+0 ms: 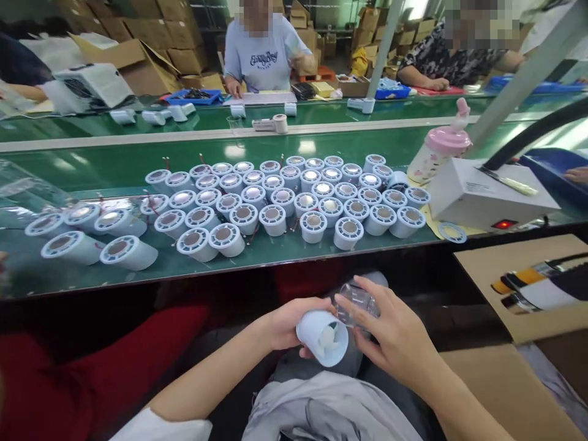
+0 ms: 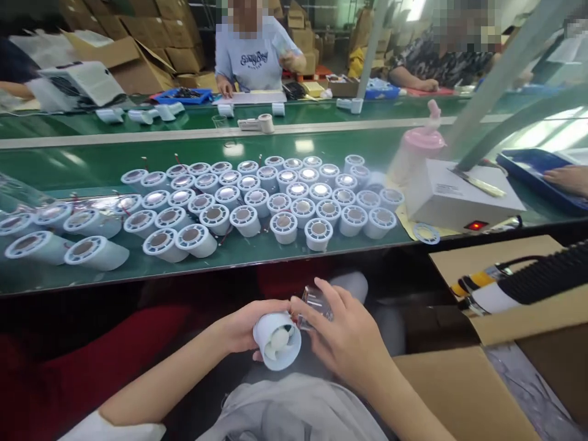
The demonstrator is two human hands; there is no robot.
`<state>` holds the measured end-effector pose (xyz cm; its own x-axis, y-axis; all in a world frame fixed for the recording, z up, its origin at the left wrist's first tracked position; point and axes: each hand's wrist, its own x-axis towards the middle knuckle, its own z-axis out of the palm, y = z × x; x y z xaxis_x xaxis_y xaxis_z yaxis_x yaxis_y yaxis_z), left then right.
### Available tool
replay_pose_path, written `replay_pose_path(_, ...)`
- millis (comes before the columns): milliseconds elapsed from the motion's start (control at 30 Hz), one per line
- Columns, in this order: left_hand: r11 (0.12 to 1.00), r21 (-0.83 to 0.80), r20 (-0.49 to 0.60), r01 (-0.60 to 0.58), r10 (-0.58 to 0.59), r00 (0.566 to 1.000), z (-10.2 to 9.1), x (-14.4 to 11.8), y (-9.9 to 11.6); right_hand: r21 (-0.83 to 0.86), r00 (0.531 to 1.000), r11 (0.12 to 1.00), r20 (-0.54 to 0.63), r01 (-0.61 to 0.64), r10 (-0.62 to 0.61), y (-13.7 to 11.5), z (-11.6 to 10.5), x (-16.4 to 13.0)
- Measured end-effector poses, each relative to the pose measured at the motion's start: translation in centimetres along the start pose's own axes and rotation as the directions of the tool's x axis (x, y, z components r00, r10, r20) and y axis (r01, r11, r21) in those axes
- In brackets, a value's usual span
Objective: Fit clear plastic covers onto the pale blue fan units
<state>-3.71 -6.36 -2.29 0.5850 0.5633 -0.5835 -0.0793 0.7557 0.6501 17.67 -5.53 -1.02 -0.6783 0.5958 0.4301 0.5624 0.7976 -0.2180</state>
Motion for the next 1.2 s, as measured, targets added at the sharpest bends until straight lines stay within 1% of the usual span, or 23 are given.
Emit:
replay_pose_path(67,0.988,0.154,0.045,0.020,-0.027,0.999,0.8,0.1,0.9,-0.077,0.994,0.996,0.101,-0.037,0.044,0.3,-0.2,0.0)
replay_pose_path(100,0.962,0.272,0.057,-0.017,0.001,0.998,1.3,-0.1,1.5,-0.094,0.984,0.994,0.157,-0.065,0.079,0.6,-0.3,-0.1)
replay_pose_path(133,0.905,0.417,0.064,-0.085,0.063,0.996,1.7,-0.3,2.1,-0.092,0.971,0.991,0.210,-0.097,0.115,0.8,-0.5,-0.3)
replay_pose_path(167,0.814,0.559,0.068,-0.161,0.149,0.986,2.1,-0.5,2.7,-0.078,0.957,0.988,0.247,-0.134,0.149,1.1,-0.7,-0.5)
replay_pose_path(200,0.709,0.669,0.065,-0.221,0.241,0.968,2.3,-0.7,3.2,-0.062,0.948,0.983,0.261,-0.175,0.185,1.4,-1.0,-0.8)
replay_pose_path(233,0.634,0.731,0.046,-0.250,0.320,0.946,2.4,-0.7,3.6,-0.051,0.942,0.974,0.246,-0.221,0.227,1.7,-1.4,-1.1)
replay_pose_path(267,0.632,0.734,-0.002,-0.248,0.367,0.930,2.4,-0.7,3.8,-0.051,0.940,0.962,0.204,-0.269,0.273,2.0,-1.8,-1.5)
replay_pose_path(300,0.694,0.683,-0.070,-0.227,0.372,0.926,2.1,-0.6,3.8,-0.056,0.937,0.948,0.145,-0.312,0.317,2.2,-2.2,-1.8)
replay_pose_path(367,0.893,0.416,-0.169,-0.175,0.265,0.949,1.4,-0.2,3.4,-0.060,0.936,0.935,0.034,-0.349,0.351,2.2,-2.6,-2.7)
replay_pose_path(400,0.958,0.249,-0.170,-0.145,0.190,0.967,0.9,0.1,3.0,-0.055,0.943,0.942,0.000,-0.332,0.332,2.0,-2.6,-3.1)
replay_pose_path(433,0.988,0.107,-0.145,-0.110,0.125,0.982,0.5,0.5,2.6,-0.048,0.957,0.956,-0.018,-0.291,0.290,1.7,-2.4,-3.4)
replay_pose_path(500,0.999,-0.038,-0.048,-0.030,0.028,0.998,0.0,1.1,1.8,-0.045,0.983,0.982,-0.036,-0.184,0.182,0.8,-1.6,-3.9)
replay_pose_path(533,0.999,-0.053,0.001,0.009,-0.009,1.000,-0.1,1.3,1.5,-0.053,0.988,0.988,-0.049,-0.148,0.145,0.2,-1.1,-4.0)
replay_pose_path(600,0.997,-0.039,0.077,0.064,-0.061,0.995,0.1,1.7,1.2,-0.080,0.988,0.987,-0.076,-0.138,0.132,-0.6,-0.2,-3.8)
replay_pose_path(700,0.995,0.087,0.109,0.042,-0.051,0.993,0.7,1.9,1.7,-0.095,0.976,0.972,-0.036,-0.215,0.212,-1.0,0.3,-2.8)
replay_pose_path(767,0.968,0.247,0.086,-0.032,0.011,0.996,1.1,1.7,2.5,-0.083,0.958,0.956,0.046,-0.280,0.284,-0.7,0.1,-2.2)
replay_pose_path(867,0.869,0.458,0.012,-0.189,0.207,0.978,1.1,1.4,3.6,-0.039,0.927,0.936,0.129,-0.350,0.352,0.1,-0.6,-2.0)
replay_pose_path(900,0.862,0.459,-0.020,-0.217,0.254,0.967,1.0,1.4,3.7,-0.025,0.925,0.932,0.122,-0.361,0.361,0.3,-0.8,-2.1)
replay_pose_path(933,0.881,0.416,-0.054,-0.225,0.272,0.961,0.8,1.5,3.8,-0.014,0.927,0.932,0.098,-0.361,0.361,0.5,-1.0,-2.2)
replay_pose_path(1000,0.946,0.265,-0.107,-0.184,0.219,0.970,0.4,1.8,3.6,-0.011,0.946,0.946,0.023,-0.323,0.323,0.6,-1.1,-2.5)
replay_pose_path(1067,0.978,0.168,-0.112,-0.124,0.144,0.983,0.0,2.1,3.2,-0.044,0.970,0.969,-0.020,-0.241,0.241,0.3,-0.9,-2.5)
replay_pose_path(1133,0.982,0.173,-0.074,-0.069,0.083,0.994,-0.1,2.2,2.9,-0.100,0.981,0.976,-0.018,-0.194,0.193,0.0,-0.5,-2.1)
replay_pose_path(1200,0.965,0.260,-0.024,-0.040,0.048,0.999,0.0,2.1,2.9,-0.140,0.981,0.972,0.021,-0.188,0.192,-0.1,-0.2,-1.3)
